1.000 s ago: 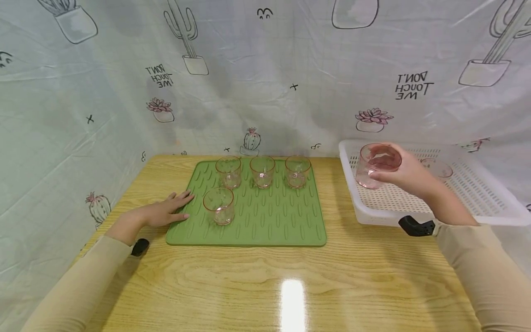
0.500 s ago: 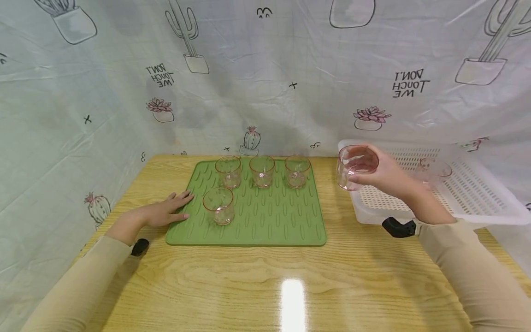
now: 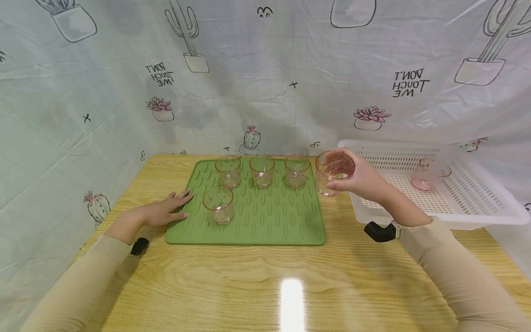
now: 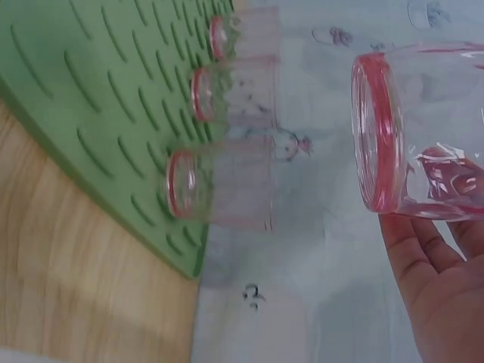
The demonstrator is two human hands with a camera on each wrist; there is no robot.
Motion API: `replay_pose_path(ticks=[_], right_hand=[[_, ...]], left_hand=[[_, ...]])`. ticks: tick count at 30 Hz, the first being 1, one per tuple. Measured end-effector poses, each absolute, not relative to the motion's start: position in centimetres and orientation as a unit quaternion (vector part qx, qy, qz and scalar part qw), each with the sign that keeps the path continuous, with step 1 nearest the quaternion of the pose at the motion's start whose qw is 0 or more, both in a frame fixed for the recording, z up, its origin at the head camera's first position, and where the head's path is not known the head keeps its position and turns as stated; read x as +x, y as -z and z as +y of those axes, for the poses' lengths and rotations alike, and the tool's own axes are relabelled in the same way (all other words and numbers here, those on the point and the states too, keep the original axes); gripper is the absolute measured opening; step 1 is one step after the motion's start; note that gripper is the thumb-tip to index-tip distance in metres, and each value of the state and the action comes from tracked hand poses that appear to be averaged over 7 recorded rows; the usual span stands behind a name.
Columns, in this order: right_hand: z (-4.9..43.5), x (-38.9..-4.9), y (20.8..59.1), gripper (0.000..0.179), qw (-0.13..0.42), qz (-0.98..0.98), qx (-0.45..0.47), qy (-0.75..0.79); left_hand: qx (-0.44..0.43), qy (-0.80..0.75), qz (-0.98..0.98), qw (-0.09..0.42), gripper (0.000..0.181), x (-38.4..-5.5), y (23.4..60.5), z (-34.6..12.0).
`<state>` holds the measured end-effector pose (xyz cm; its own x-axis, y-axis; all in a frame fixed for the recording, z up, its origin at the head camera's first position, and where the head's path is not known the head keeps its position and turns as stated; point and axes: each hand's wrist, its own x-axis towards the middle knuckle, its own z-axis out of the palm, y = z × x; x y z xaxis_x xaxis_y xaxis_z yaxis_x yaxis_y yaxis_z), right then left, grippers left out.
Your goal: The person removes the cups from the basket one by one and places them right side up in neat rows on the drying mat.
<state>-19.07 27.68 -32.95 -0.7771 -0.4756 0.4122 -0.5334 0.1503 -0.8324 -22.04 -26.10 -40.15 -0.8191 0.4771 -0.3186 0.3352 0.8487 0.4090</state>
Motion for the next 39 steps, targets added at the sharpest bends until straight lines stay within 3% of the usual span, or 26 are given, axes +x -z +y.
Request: replay_pose_path(ticks=[10,18,39], right_hand=[[25.2,-19.3,33.8,0.058,0.028,-0.785,0.309,-0.536],[23.5,-19.6,34.4,0.062,-0.002,-0.801,0.262,-0.538],[19.5,-21.1,37.6,0.071,-0.059,-0.785,0.264,-0.558]], left_hand=[[0.213,-0.170,0.937,0.219,0.077,-22.1,39.5,-25.9],[0.213,-0.168,0.936,0.223,0.076,-22.1,39.3,-25.7],[0.209,-0.163,0.937,0.229,0.077,-21.9,38.7,-25.7]])
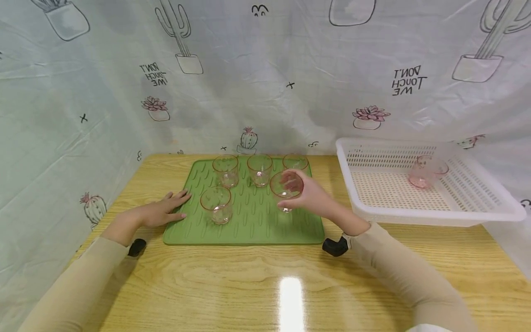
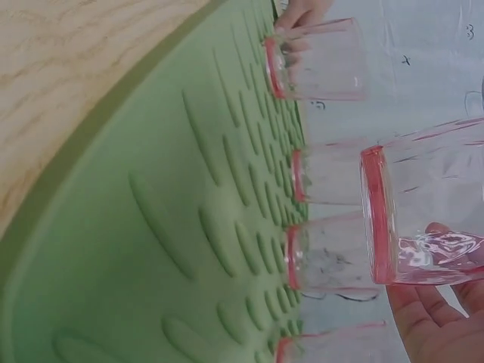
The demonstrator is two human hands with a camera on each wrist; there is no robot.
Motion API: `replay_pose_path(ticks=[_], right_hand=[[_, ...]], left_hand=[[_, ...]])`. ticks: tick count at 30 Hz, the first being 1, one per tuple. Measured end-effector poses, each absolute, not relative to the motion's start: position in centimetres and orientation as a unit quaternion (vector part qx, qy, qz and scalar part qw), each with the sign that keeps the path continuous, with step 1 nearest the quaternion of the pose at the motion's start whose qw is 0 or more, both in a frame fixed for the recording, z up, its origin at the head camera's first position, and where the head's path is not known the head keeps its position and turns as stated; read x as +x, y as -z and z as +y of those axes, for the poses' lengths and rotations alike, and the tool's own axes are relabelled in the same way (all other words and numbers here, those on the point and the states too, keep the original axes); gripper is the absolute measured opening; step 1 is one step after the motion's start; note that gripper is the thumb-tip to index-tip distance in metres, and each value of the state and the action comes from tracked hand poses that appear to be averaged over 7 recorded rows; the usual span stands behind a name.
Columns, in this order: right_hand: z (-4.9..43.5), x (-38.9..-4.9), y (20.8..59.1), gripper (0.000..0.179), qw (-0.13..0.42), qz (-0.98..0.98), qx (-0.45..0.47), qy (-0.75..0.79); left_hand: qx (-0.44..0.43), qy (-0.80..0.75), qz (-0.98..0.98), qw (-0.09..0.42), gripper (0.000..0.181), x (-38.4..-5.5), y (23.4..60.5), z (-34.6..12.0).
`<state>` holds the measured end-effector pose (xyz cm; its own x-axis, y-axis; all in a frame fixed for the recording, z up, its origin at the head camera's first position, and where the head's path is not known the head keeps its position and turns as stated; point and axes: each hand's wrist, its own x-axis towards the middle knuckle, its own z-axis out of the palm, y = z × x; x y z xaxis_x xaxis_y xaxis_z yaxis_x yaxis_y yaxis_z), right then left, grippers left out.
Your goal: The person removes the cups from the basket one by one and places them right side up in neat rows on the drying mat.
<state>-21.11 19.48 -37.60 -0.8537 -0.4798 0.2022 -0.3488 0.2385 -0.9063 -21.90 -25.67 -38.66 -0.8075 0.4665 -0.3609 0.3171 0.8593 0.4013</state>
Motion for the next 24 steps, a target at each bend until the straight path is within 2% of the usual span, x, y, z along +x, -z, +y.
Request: replay_pose_path(ticks=[24], right_hand=[[15.2,-21.8,39.8,0.075,0.118,0.771,-0.289,0.555]], left_hand=[[0.207,-0.164,0.936,0.232,0.077,-22.0,38.6,-25.7]])
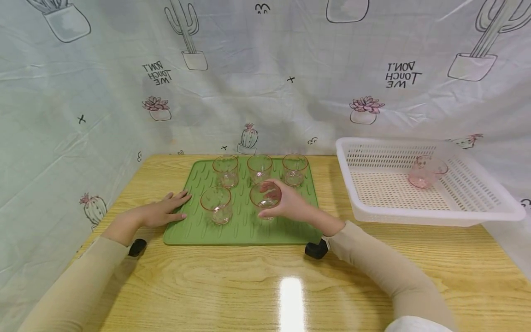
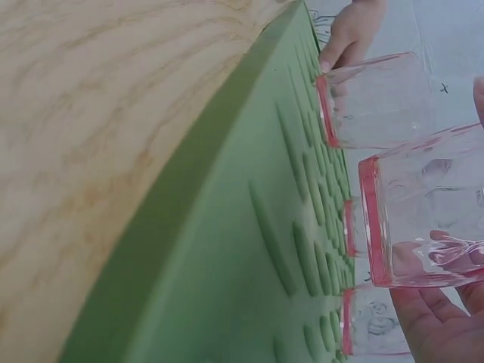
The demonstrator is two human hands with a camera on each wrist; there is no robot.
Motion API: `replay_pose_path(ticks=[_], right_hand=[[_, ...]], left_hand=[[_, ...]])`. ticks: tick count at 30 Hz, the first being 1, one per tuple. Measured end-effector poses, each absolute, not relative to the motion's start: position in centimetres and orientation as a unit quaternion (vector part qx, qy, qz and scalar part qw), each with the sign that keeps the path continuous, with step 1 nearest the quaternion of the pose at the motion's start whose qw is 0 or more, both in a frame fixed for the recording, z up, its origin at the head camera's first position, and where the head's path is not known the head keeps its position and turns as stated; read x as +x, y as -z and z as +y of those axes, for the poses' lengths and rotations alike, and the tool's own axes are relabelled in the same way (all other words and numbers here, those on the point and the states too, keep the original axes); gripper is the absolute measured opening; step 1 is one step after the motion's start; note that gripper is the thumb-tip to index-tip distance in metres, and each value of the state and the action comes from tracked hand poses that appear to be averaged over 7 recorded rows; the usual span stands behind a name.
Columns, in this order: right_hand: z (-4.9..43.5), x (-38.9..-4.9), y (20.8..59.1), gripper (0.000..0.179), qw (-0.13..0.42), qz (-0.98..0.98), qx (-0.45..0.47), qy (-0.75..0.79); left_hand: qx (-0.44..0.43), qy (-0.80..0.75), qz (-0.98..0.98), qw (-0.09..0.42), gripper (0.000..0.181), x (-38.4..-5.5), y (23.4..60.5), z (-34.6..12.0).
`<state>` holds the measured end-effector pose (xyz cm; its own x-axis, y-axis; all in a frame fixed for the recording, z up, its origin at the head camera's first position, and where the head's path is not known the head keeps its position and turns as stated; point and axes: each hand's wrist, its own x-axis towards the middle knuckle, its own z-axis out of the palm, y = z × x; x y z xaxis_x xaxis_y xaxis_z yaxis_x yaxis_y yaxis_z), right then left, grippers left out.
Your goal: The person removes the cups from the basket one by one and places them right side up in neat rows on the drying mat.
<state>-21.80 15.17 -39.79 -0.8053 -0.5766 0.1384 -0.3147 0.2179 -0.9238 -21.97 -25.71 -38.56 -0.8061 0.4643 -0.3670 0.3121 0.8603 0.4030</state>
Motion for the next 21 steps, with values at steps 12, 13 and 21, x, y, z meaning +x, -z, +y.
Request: replay_pose_path(ticks=[12,13,21], right_hand=[[13.9,-22.1,40.8,0.083,0.136,0.763,-0.289,0.563],[13.9,-22.2,40.9,0.083,0.138,0.762,-0.288,0.563],[13.7,-22.4,41.3,0.085,0.146,0.754,-0.281,0.576]], left_hand=[[0.212,-0.161,0.936,0.230,0.076,-22.0,38.8,-25.6],[0.212,-0.160,0.936,0.230,0.076,-22.0,38.8,-25.7],[0.215,-0.157,0.937,0.227,0.077,-22.1,38.8,-25.8]])
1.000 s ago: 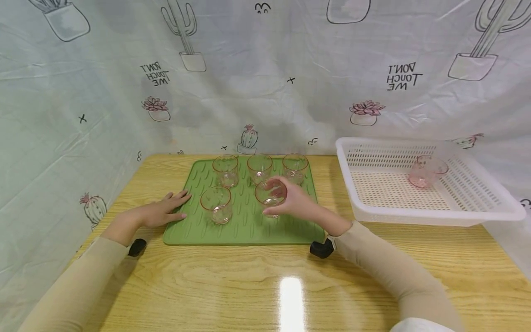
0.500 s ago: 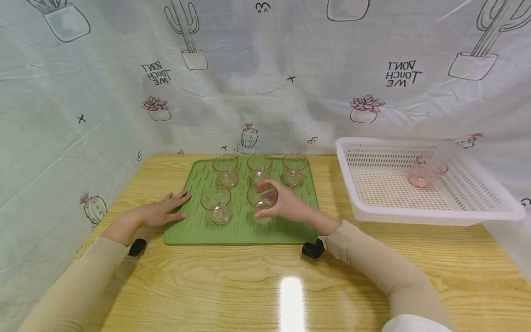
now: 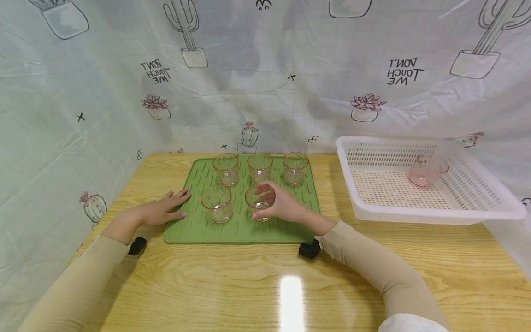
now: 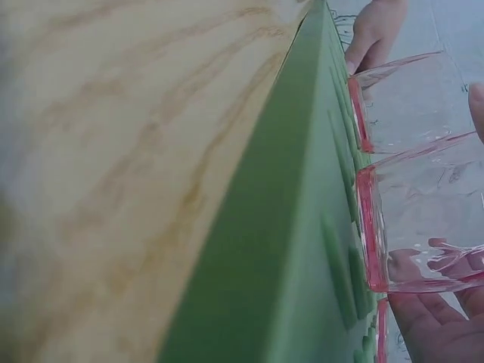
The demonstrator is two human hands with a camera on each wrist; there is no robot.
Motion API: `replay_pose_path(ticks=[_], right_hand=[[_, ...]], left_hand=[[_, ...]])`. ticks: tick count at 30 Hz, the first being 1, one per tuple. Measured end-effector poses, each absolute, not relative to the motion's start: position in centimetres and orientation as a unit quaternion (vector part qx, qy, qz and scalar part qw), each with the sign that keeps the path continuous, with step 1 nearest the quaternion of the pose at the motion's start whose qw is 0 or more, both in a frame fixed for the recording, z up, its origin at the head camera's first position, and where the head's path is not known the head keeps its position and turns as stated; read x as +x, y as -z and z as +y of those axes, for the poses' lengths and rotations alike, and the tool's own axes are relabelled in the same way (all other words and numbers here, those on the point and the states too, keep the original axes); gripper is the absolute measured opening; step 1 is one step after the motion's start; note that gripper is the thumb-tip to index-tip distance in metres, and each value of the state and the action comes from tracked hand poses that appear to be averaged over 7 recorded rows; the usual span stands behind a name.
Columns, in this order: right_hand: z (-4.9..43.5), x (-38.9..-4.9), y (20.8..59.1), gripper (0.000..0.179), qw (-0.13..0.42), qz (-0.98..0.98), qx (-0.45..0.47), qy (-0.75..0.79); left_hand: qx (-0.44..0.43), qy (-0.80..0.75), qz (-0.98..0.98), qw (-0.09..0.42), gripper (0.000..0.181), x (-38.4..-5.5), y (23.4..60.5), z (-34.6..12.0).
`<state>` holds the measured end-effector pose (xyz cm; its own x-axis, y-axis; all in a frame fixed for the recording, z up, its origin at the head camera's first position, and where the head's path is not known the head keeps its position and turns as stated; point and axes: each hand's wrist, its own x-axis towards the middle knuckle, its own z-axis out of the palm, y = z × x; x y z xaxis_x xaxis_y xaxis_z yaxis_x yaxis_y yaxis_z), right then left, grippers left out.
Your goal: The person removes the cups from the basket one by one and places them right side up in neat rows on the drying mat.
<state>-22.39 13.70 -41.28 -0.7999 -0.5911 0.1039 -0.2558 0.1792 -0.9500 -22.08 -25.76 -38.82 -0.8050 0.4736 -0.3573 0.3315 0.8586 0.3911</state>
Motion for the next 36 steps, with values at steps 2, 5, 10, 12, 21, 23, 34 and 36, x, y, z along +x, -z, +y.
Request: replay_pose_path(ticks=[2,5,10,12,21,23,34,36], right_hand=[[13.73,-22.44,41.32,0.085,0.147,0.751,-0.282,0.578],[13.80,-22.59,41.41,0.085,0.153,0.747,-0.282,0.583],[13.85,-22.81,41.44,0.089,0.160,0.741,-0.283,0.588],[13.85,-22.86,41.45,0.090,0.162,0.738,-0.285,0.589],[14.07,-23.02,41.47,0.092,0.190,0.715,-0.294,0.605],[14.15,-22.98,41.41,0.095,0.194,0.712,-0.294,0.608],[14.35,-23.04,41.71,0.116,0.199,0.693,-0.300,0.624],[14.39,-22.97,41.67,0.117,0.204,0.688,-0.303,0.628]], left_hand=[[0.215,-0.154,0.937,0.227,0.077,-22.14,38.83,-25.78],[0.216,-0.152,0.938,0.226,0.077,-22.19,38.85,-25.78],[0.217,-0.152,0.939,0.222,0.077,-22.24,38.89,-25.84],[0.217,-0.152,0.939,0.221,0.077,-22.24,38.91,-25.86],[0.215,-0.160,0.937,0.225,0.078,-22.10,38.81,-25.86],[0.215,-0.163,0.936,0.225,0.078,-22.05,38.80,-25.88],[0.212,-0.171,0.934,0.231,0.078,-21.91,38.53,-25.71],[0.211,-0.169,0.934,0.232,0.077,-21.90,38.51,-25.64]])
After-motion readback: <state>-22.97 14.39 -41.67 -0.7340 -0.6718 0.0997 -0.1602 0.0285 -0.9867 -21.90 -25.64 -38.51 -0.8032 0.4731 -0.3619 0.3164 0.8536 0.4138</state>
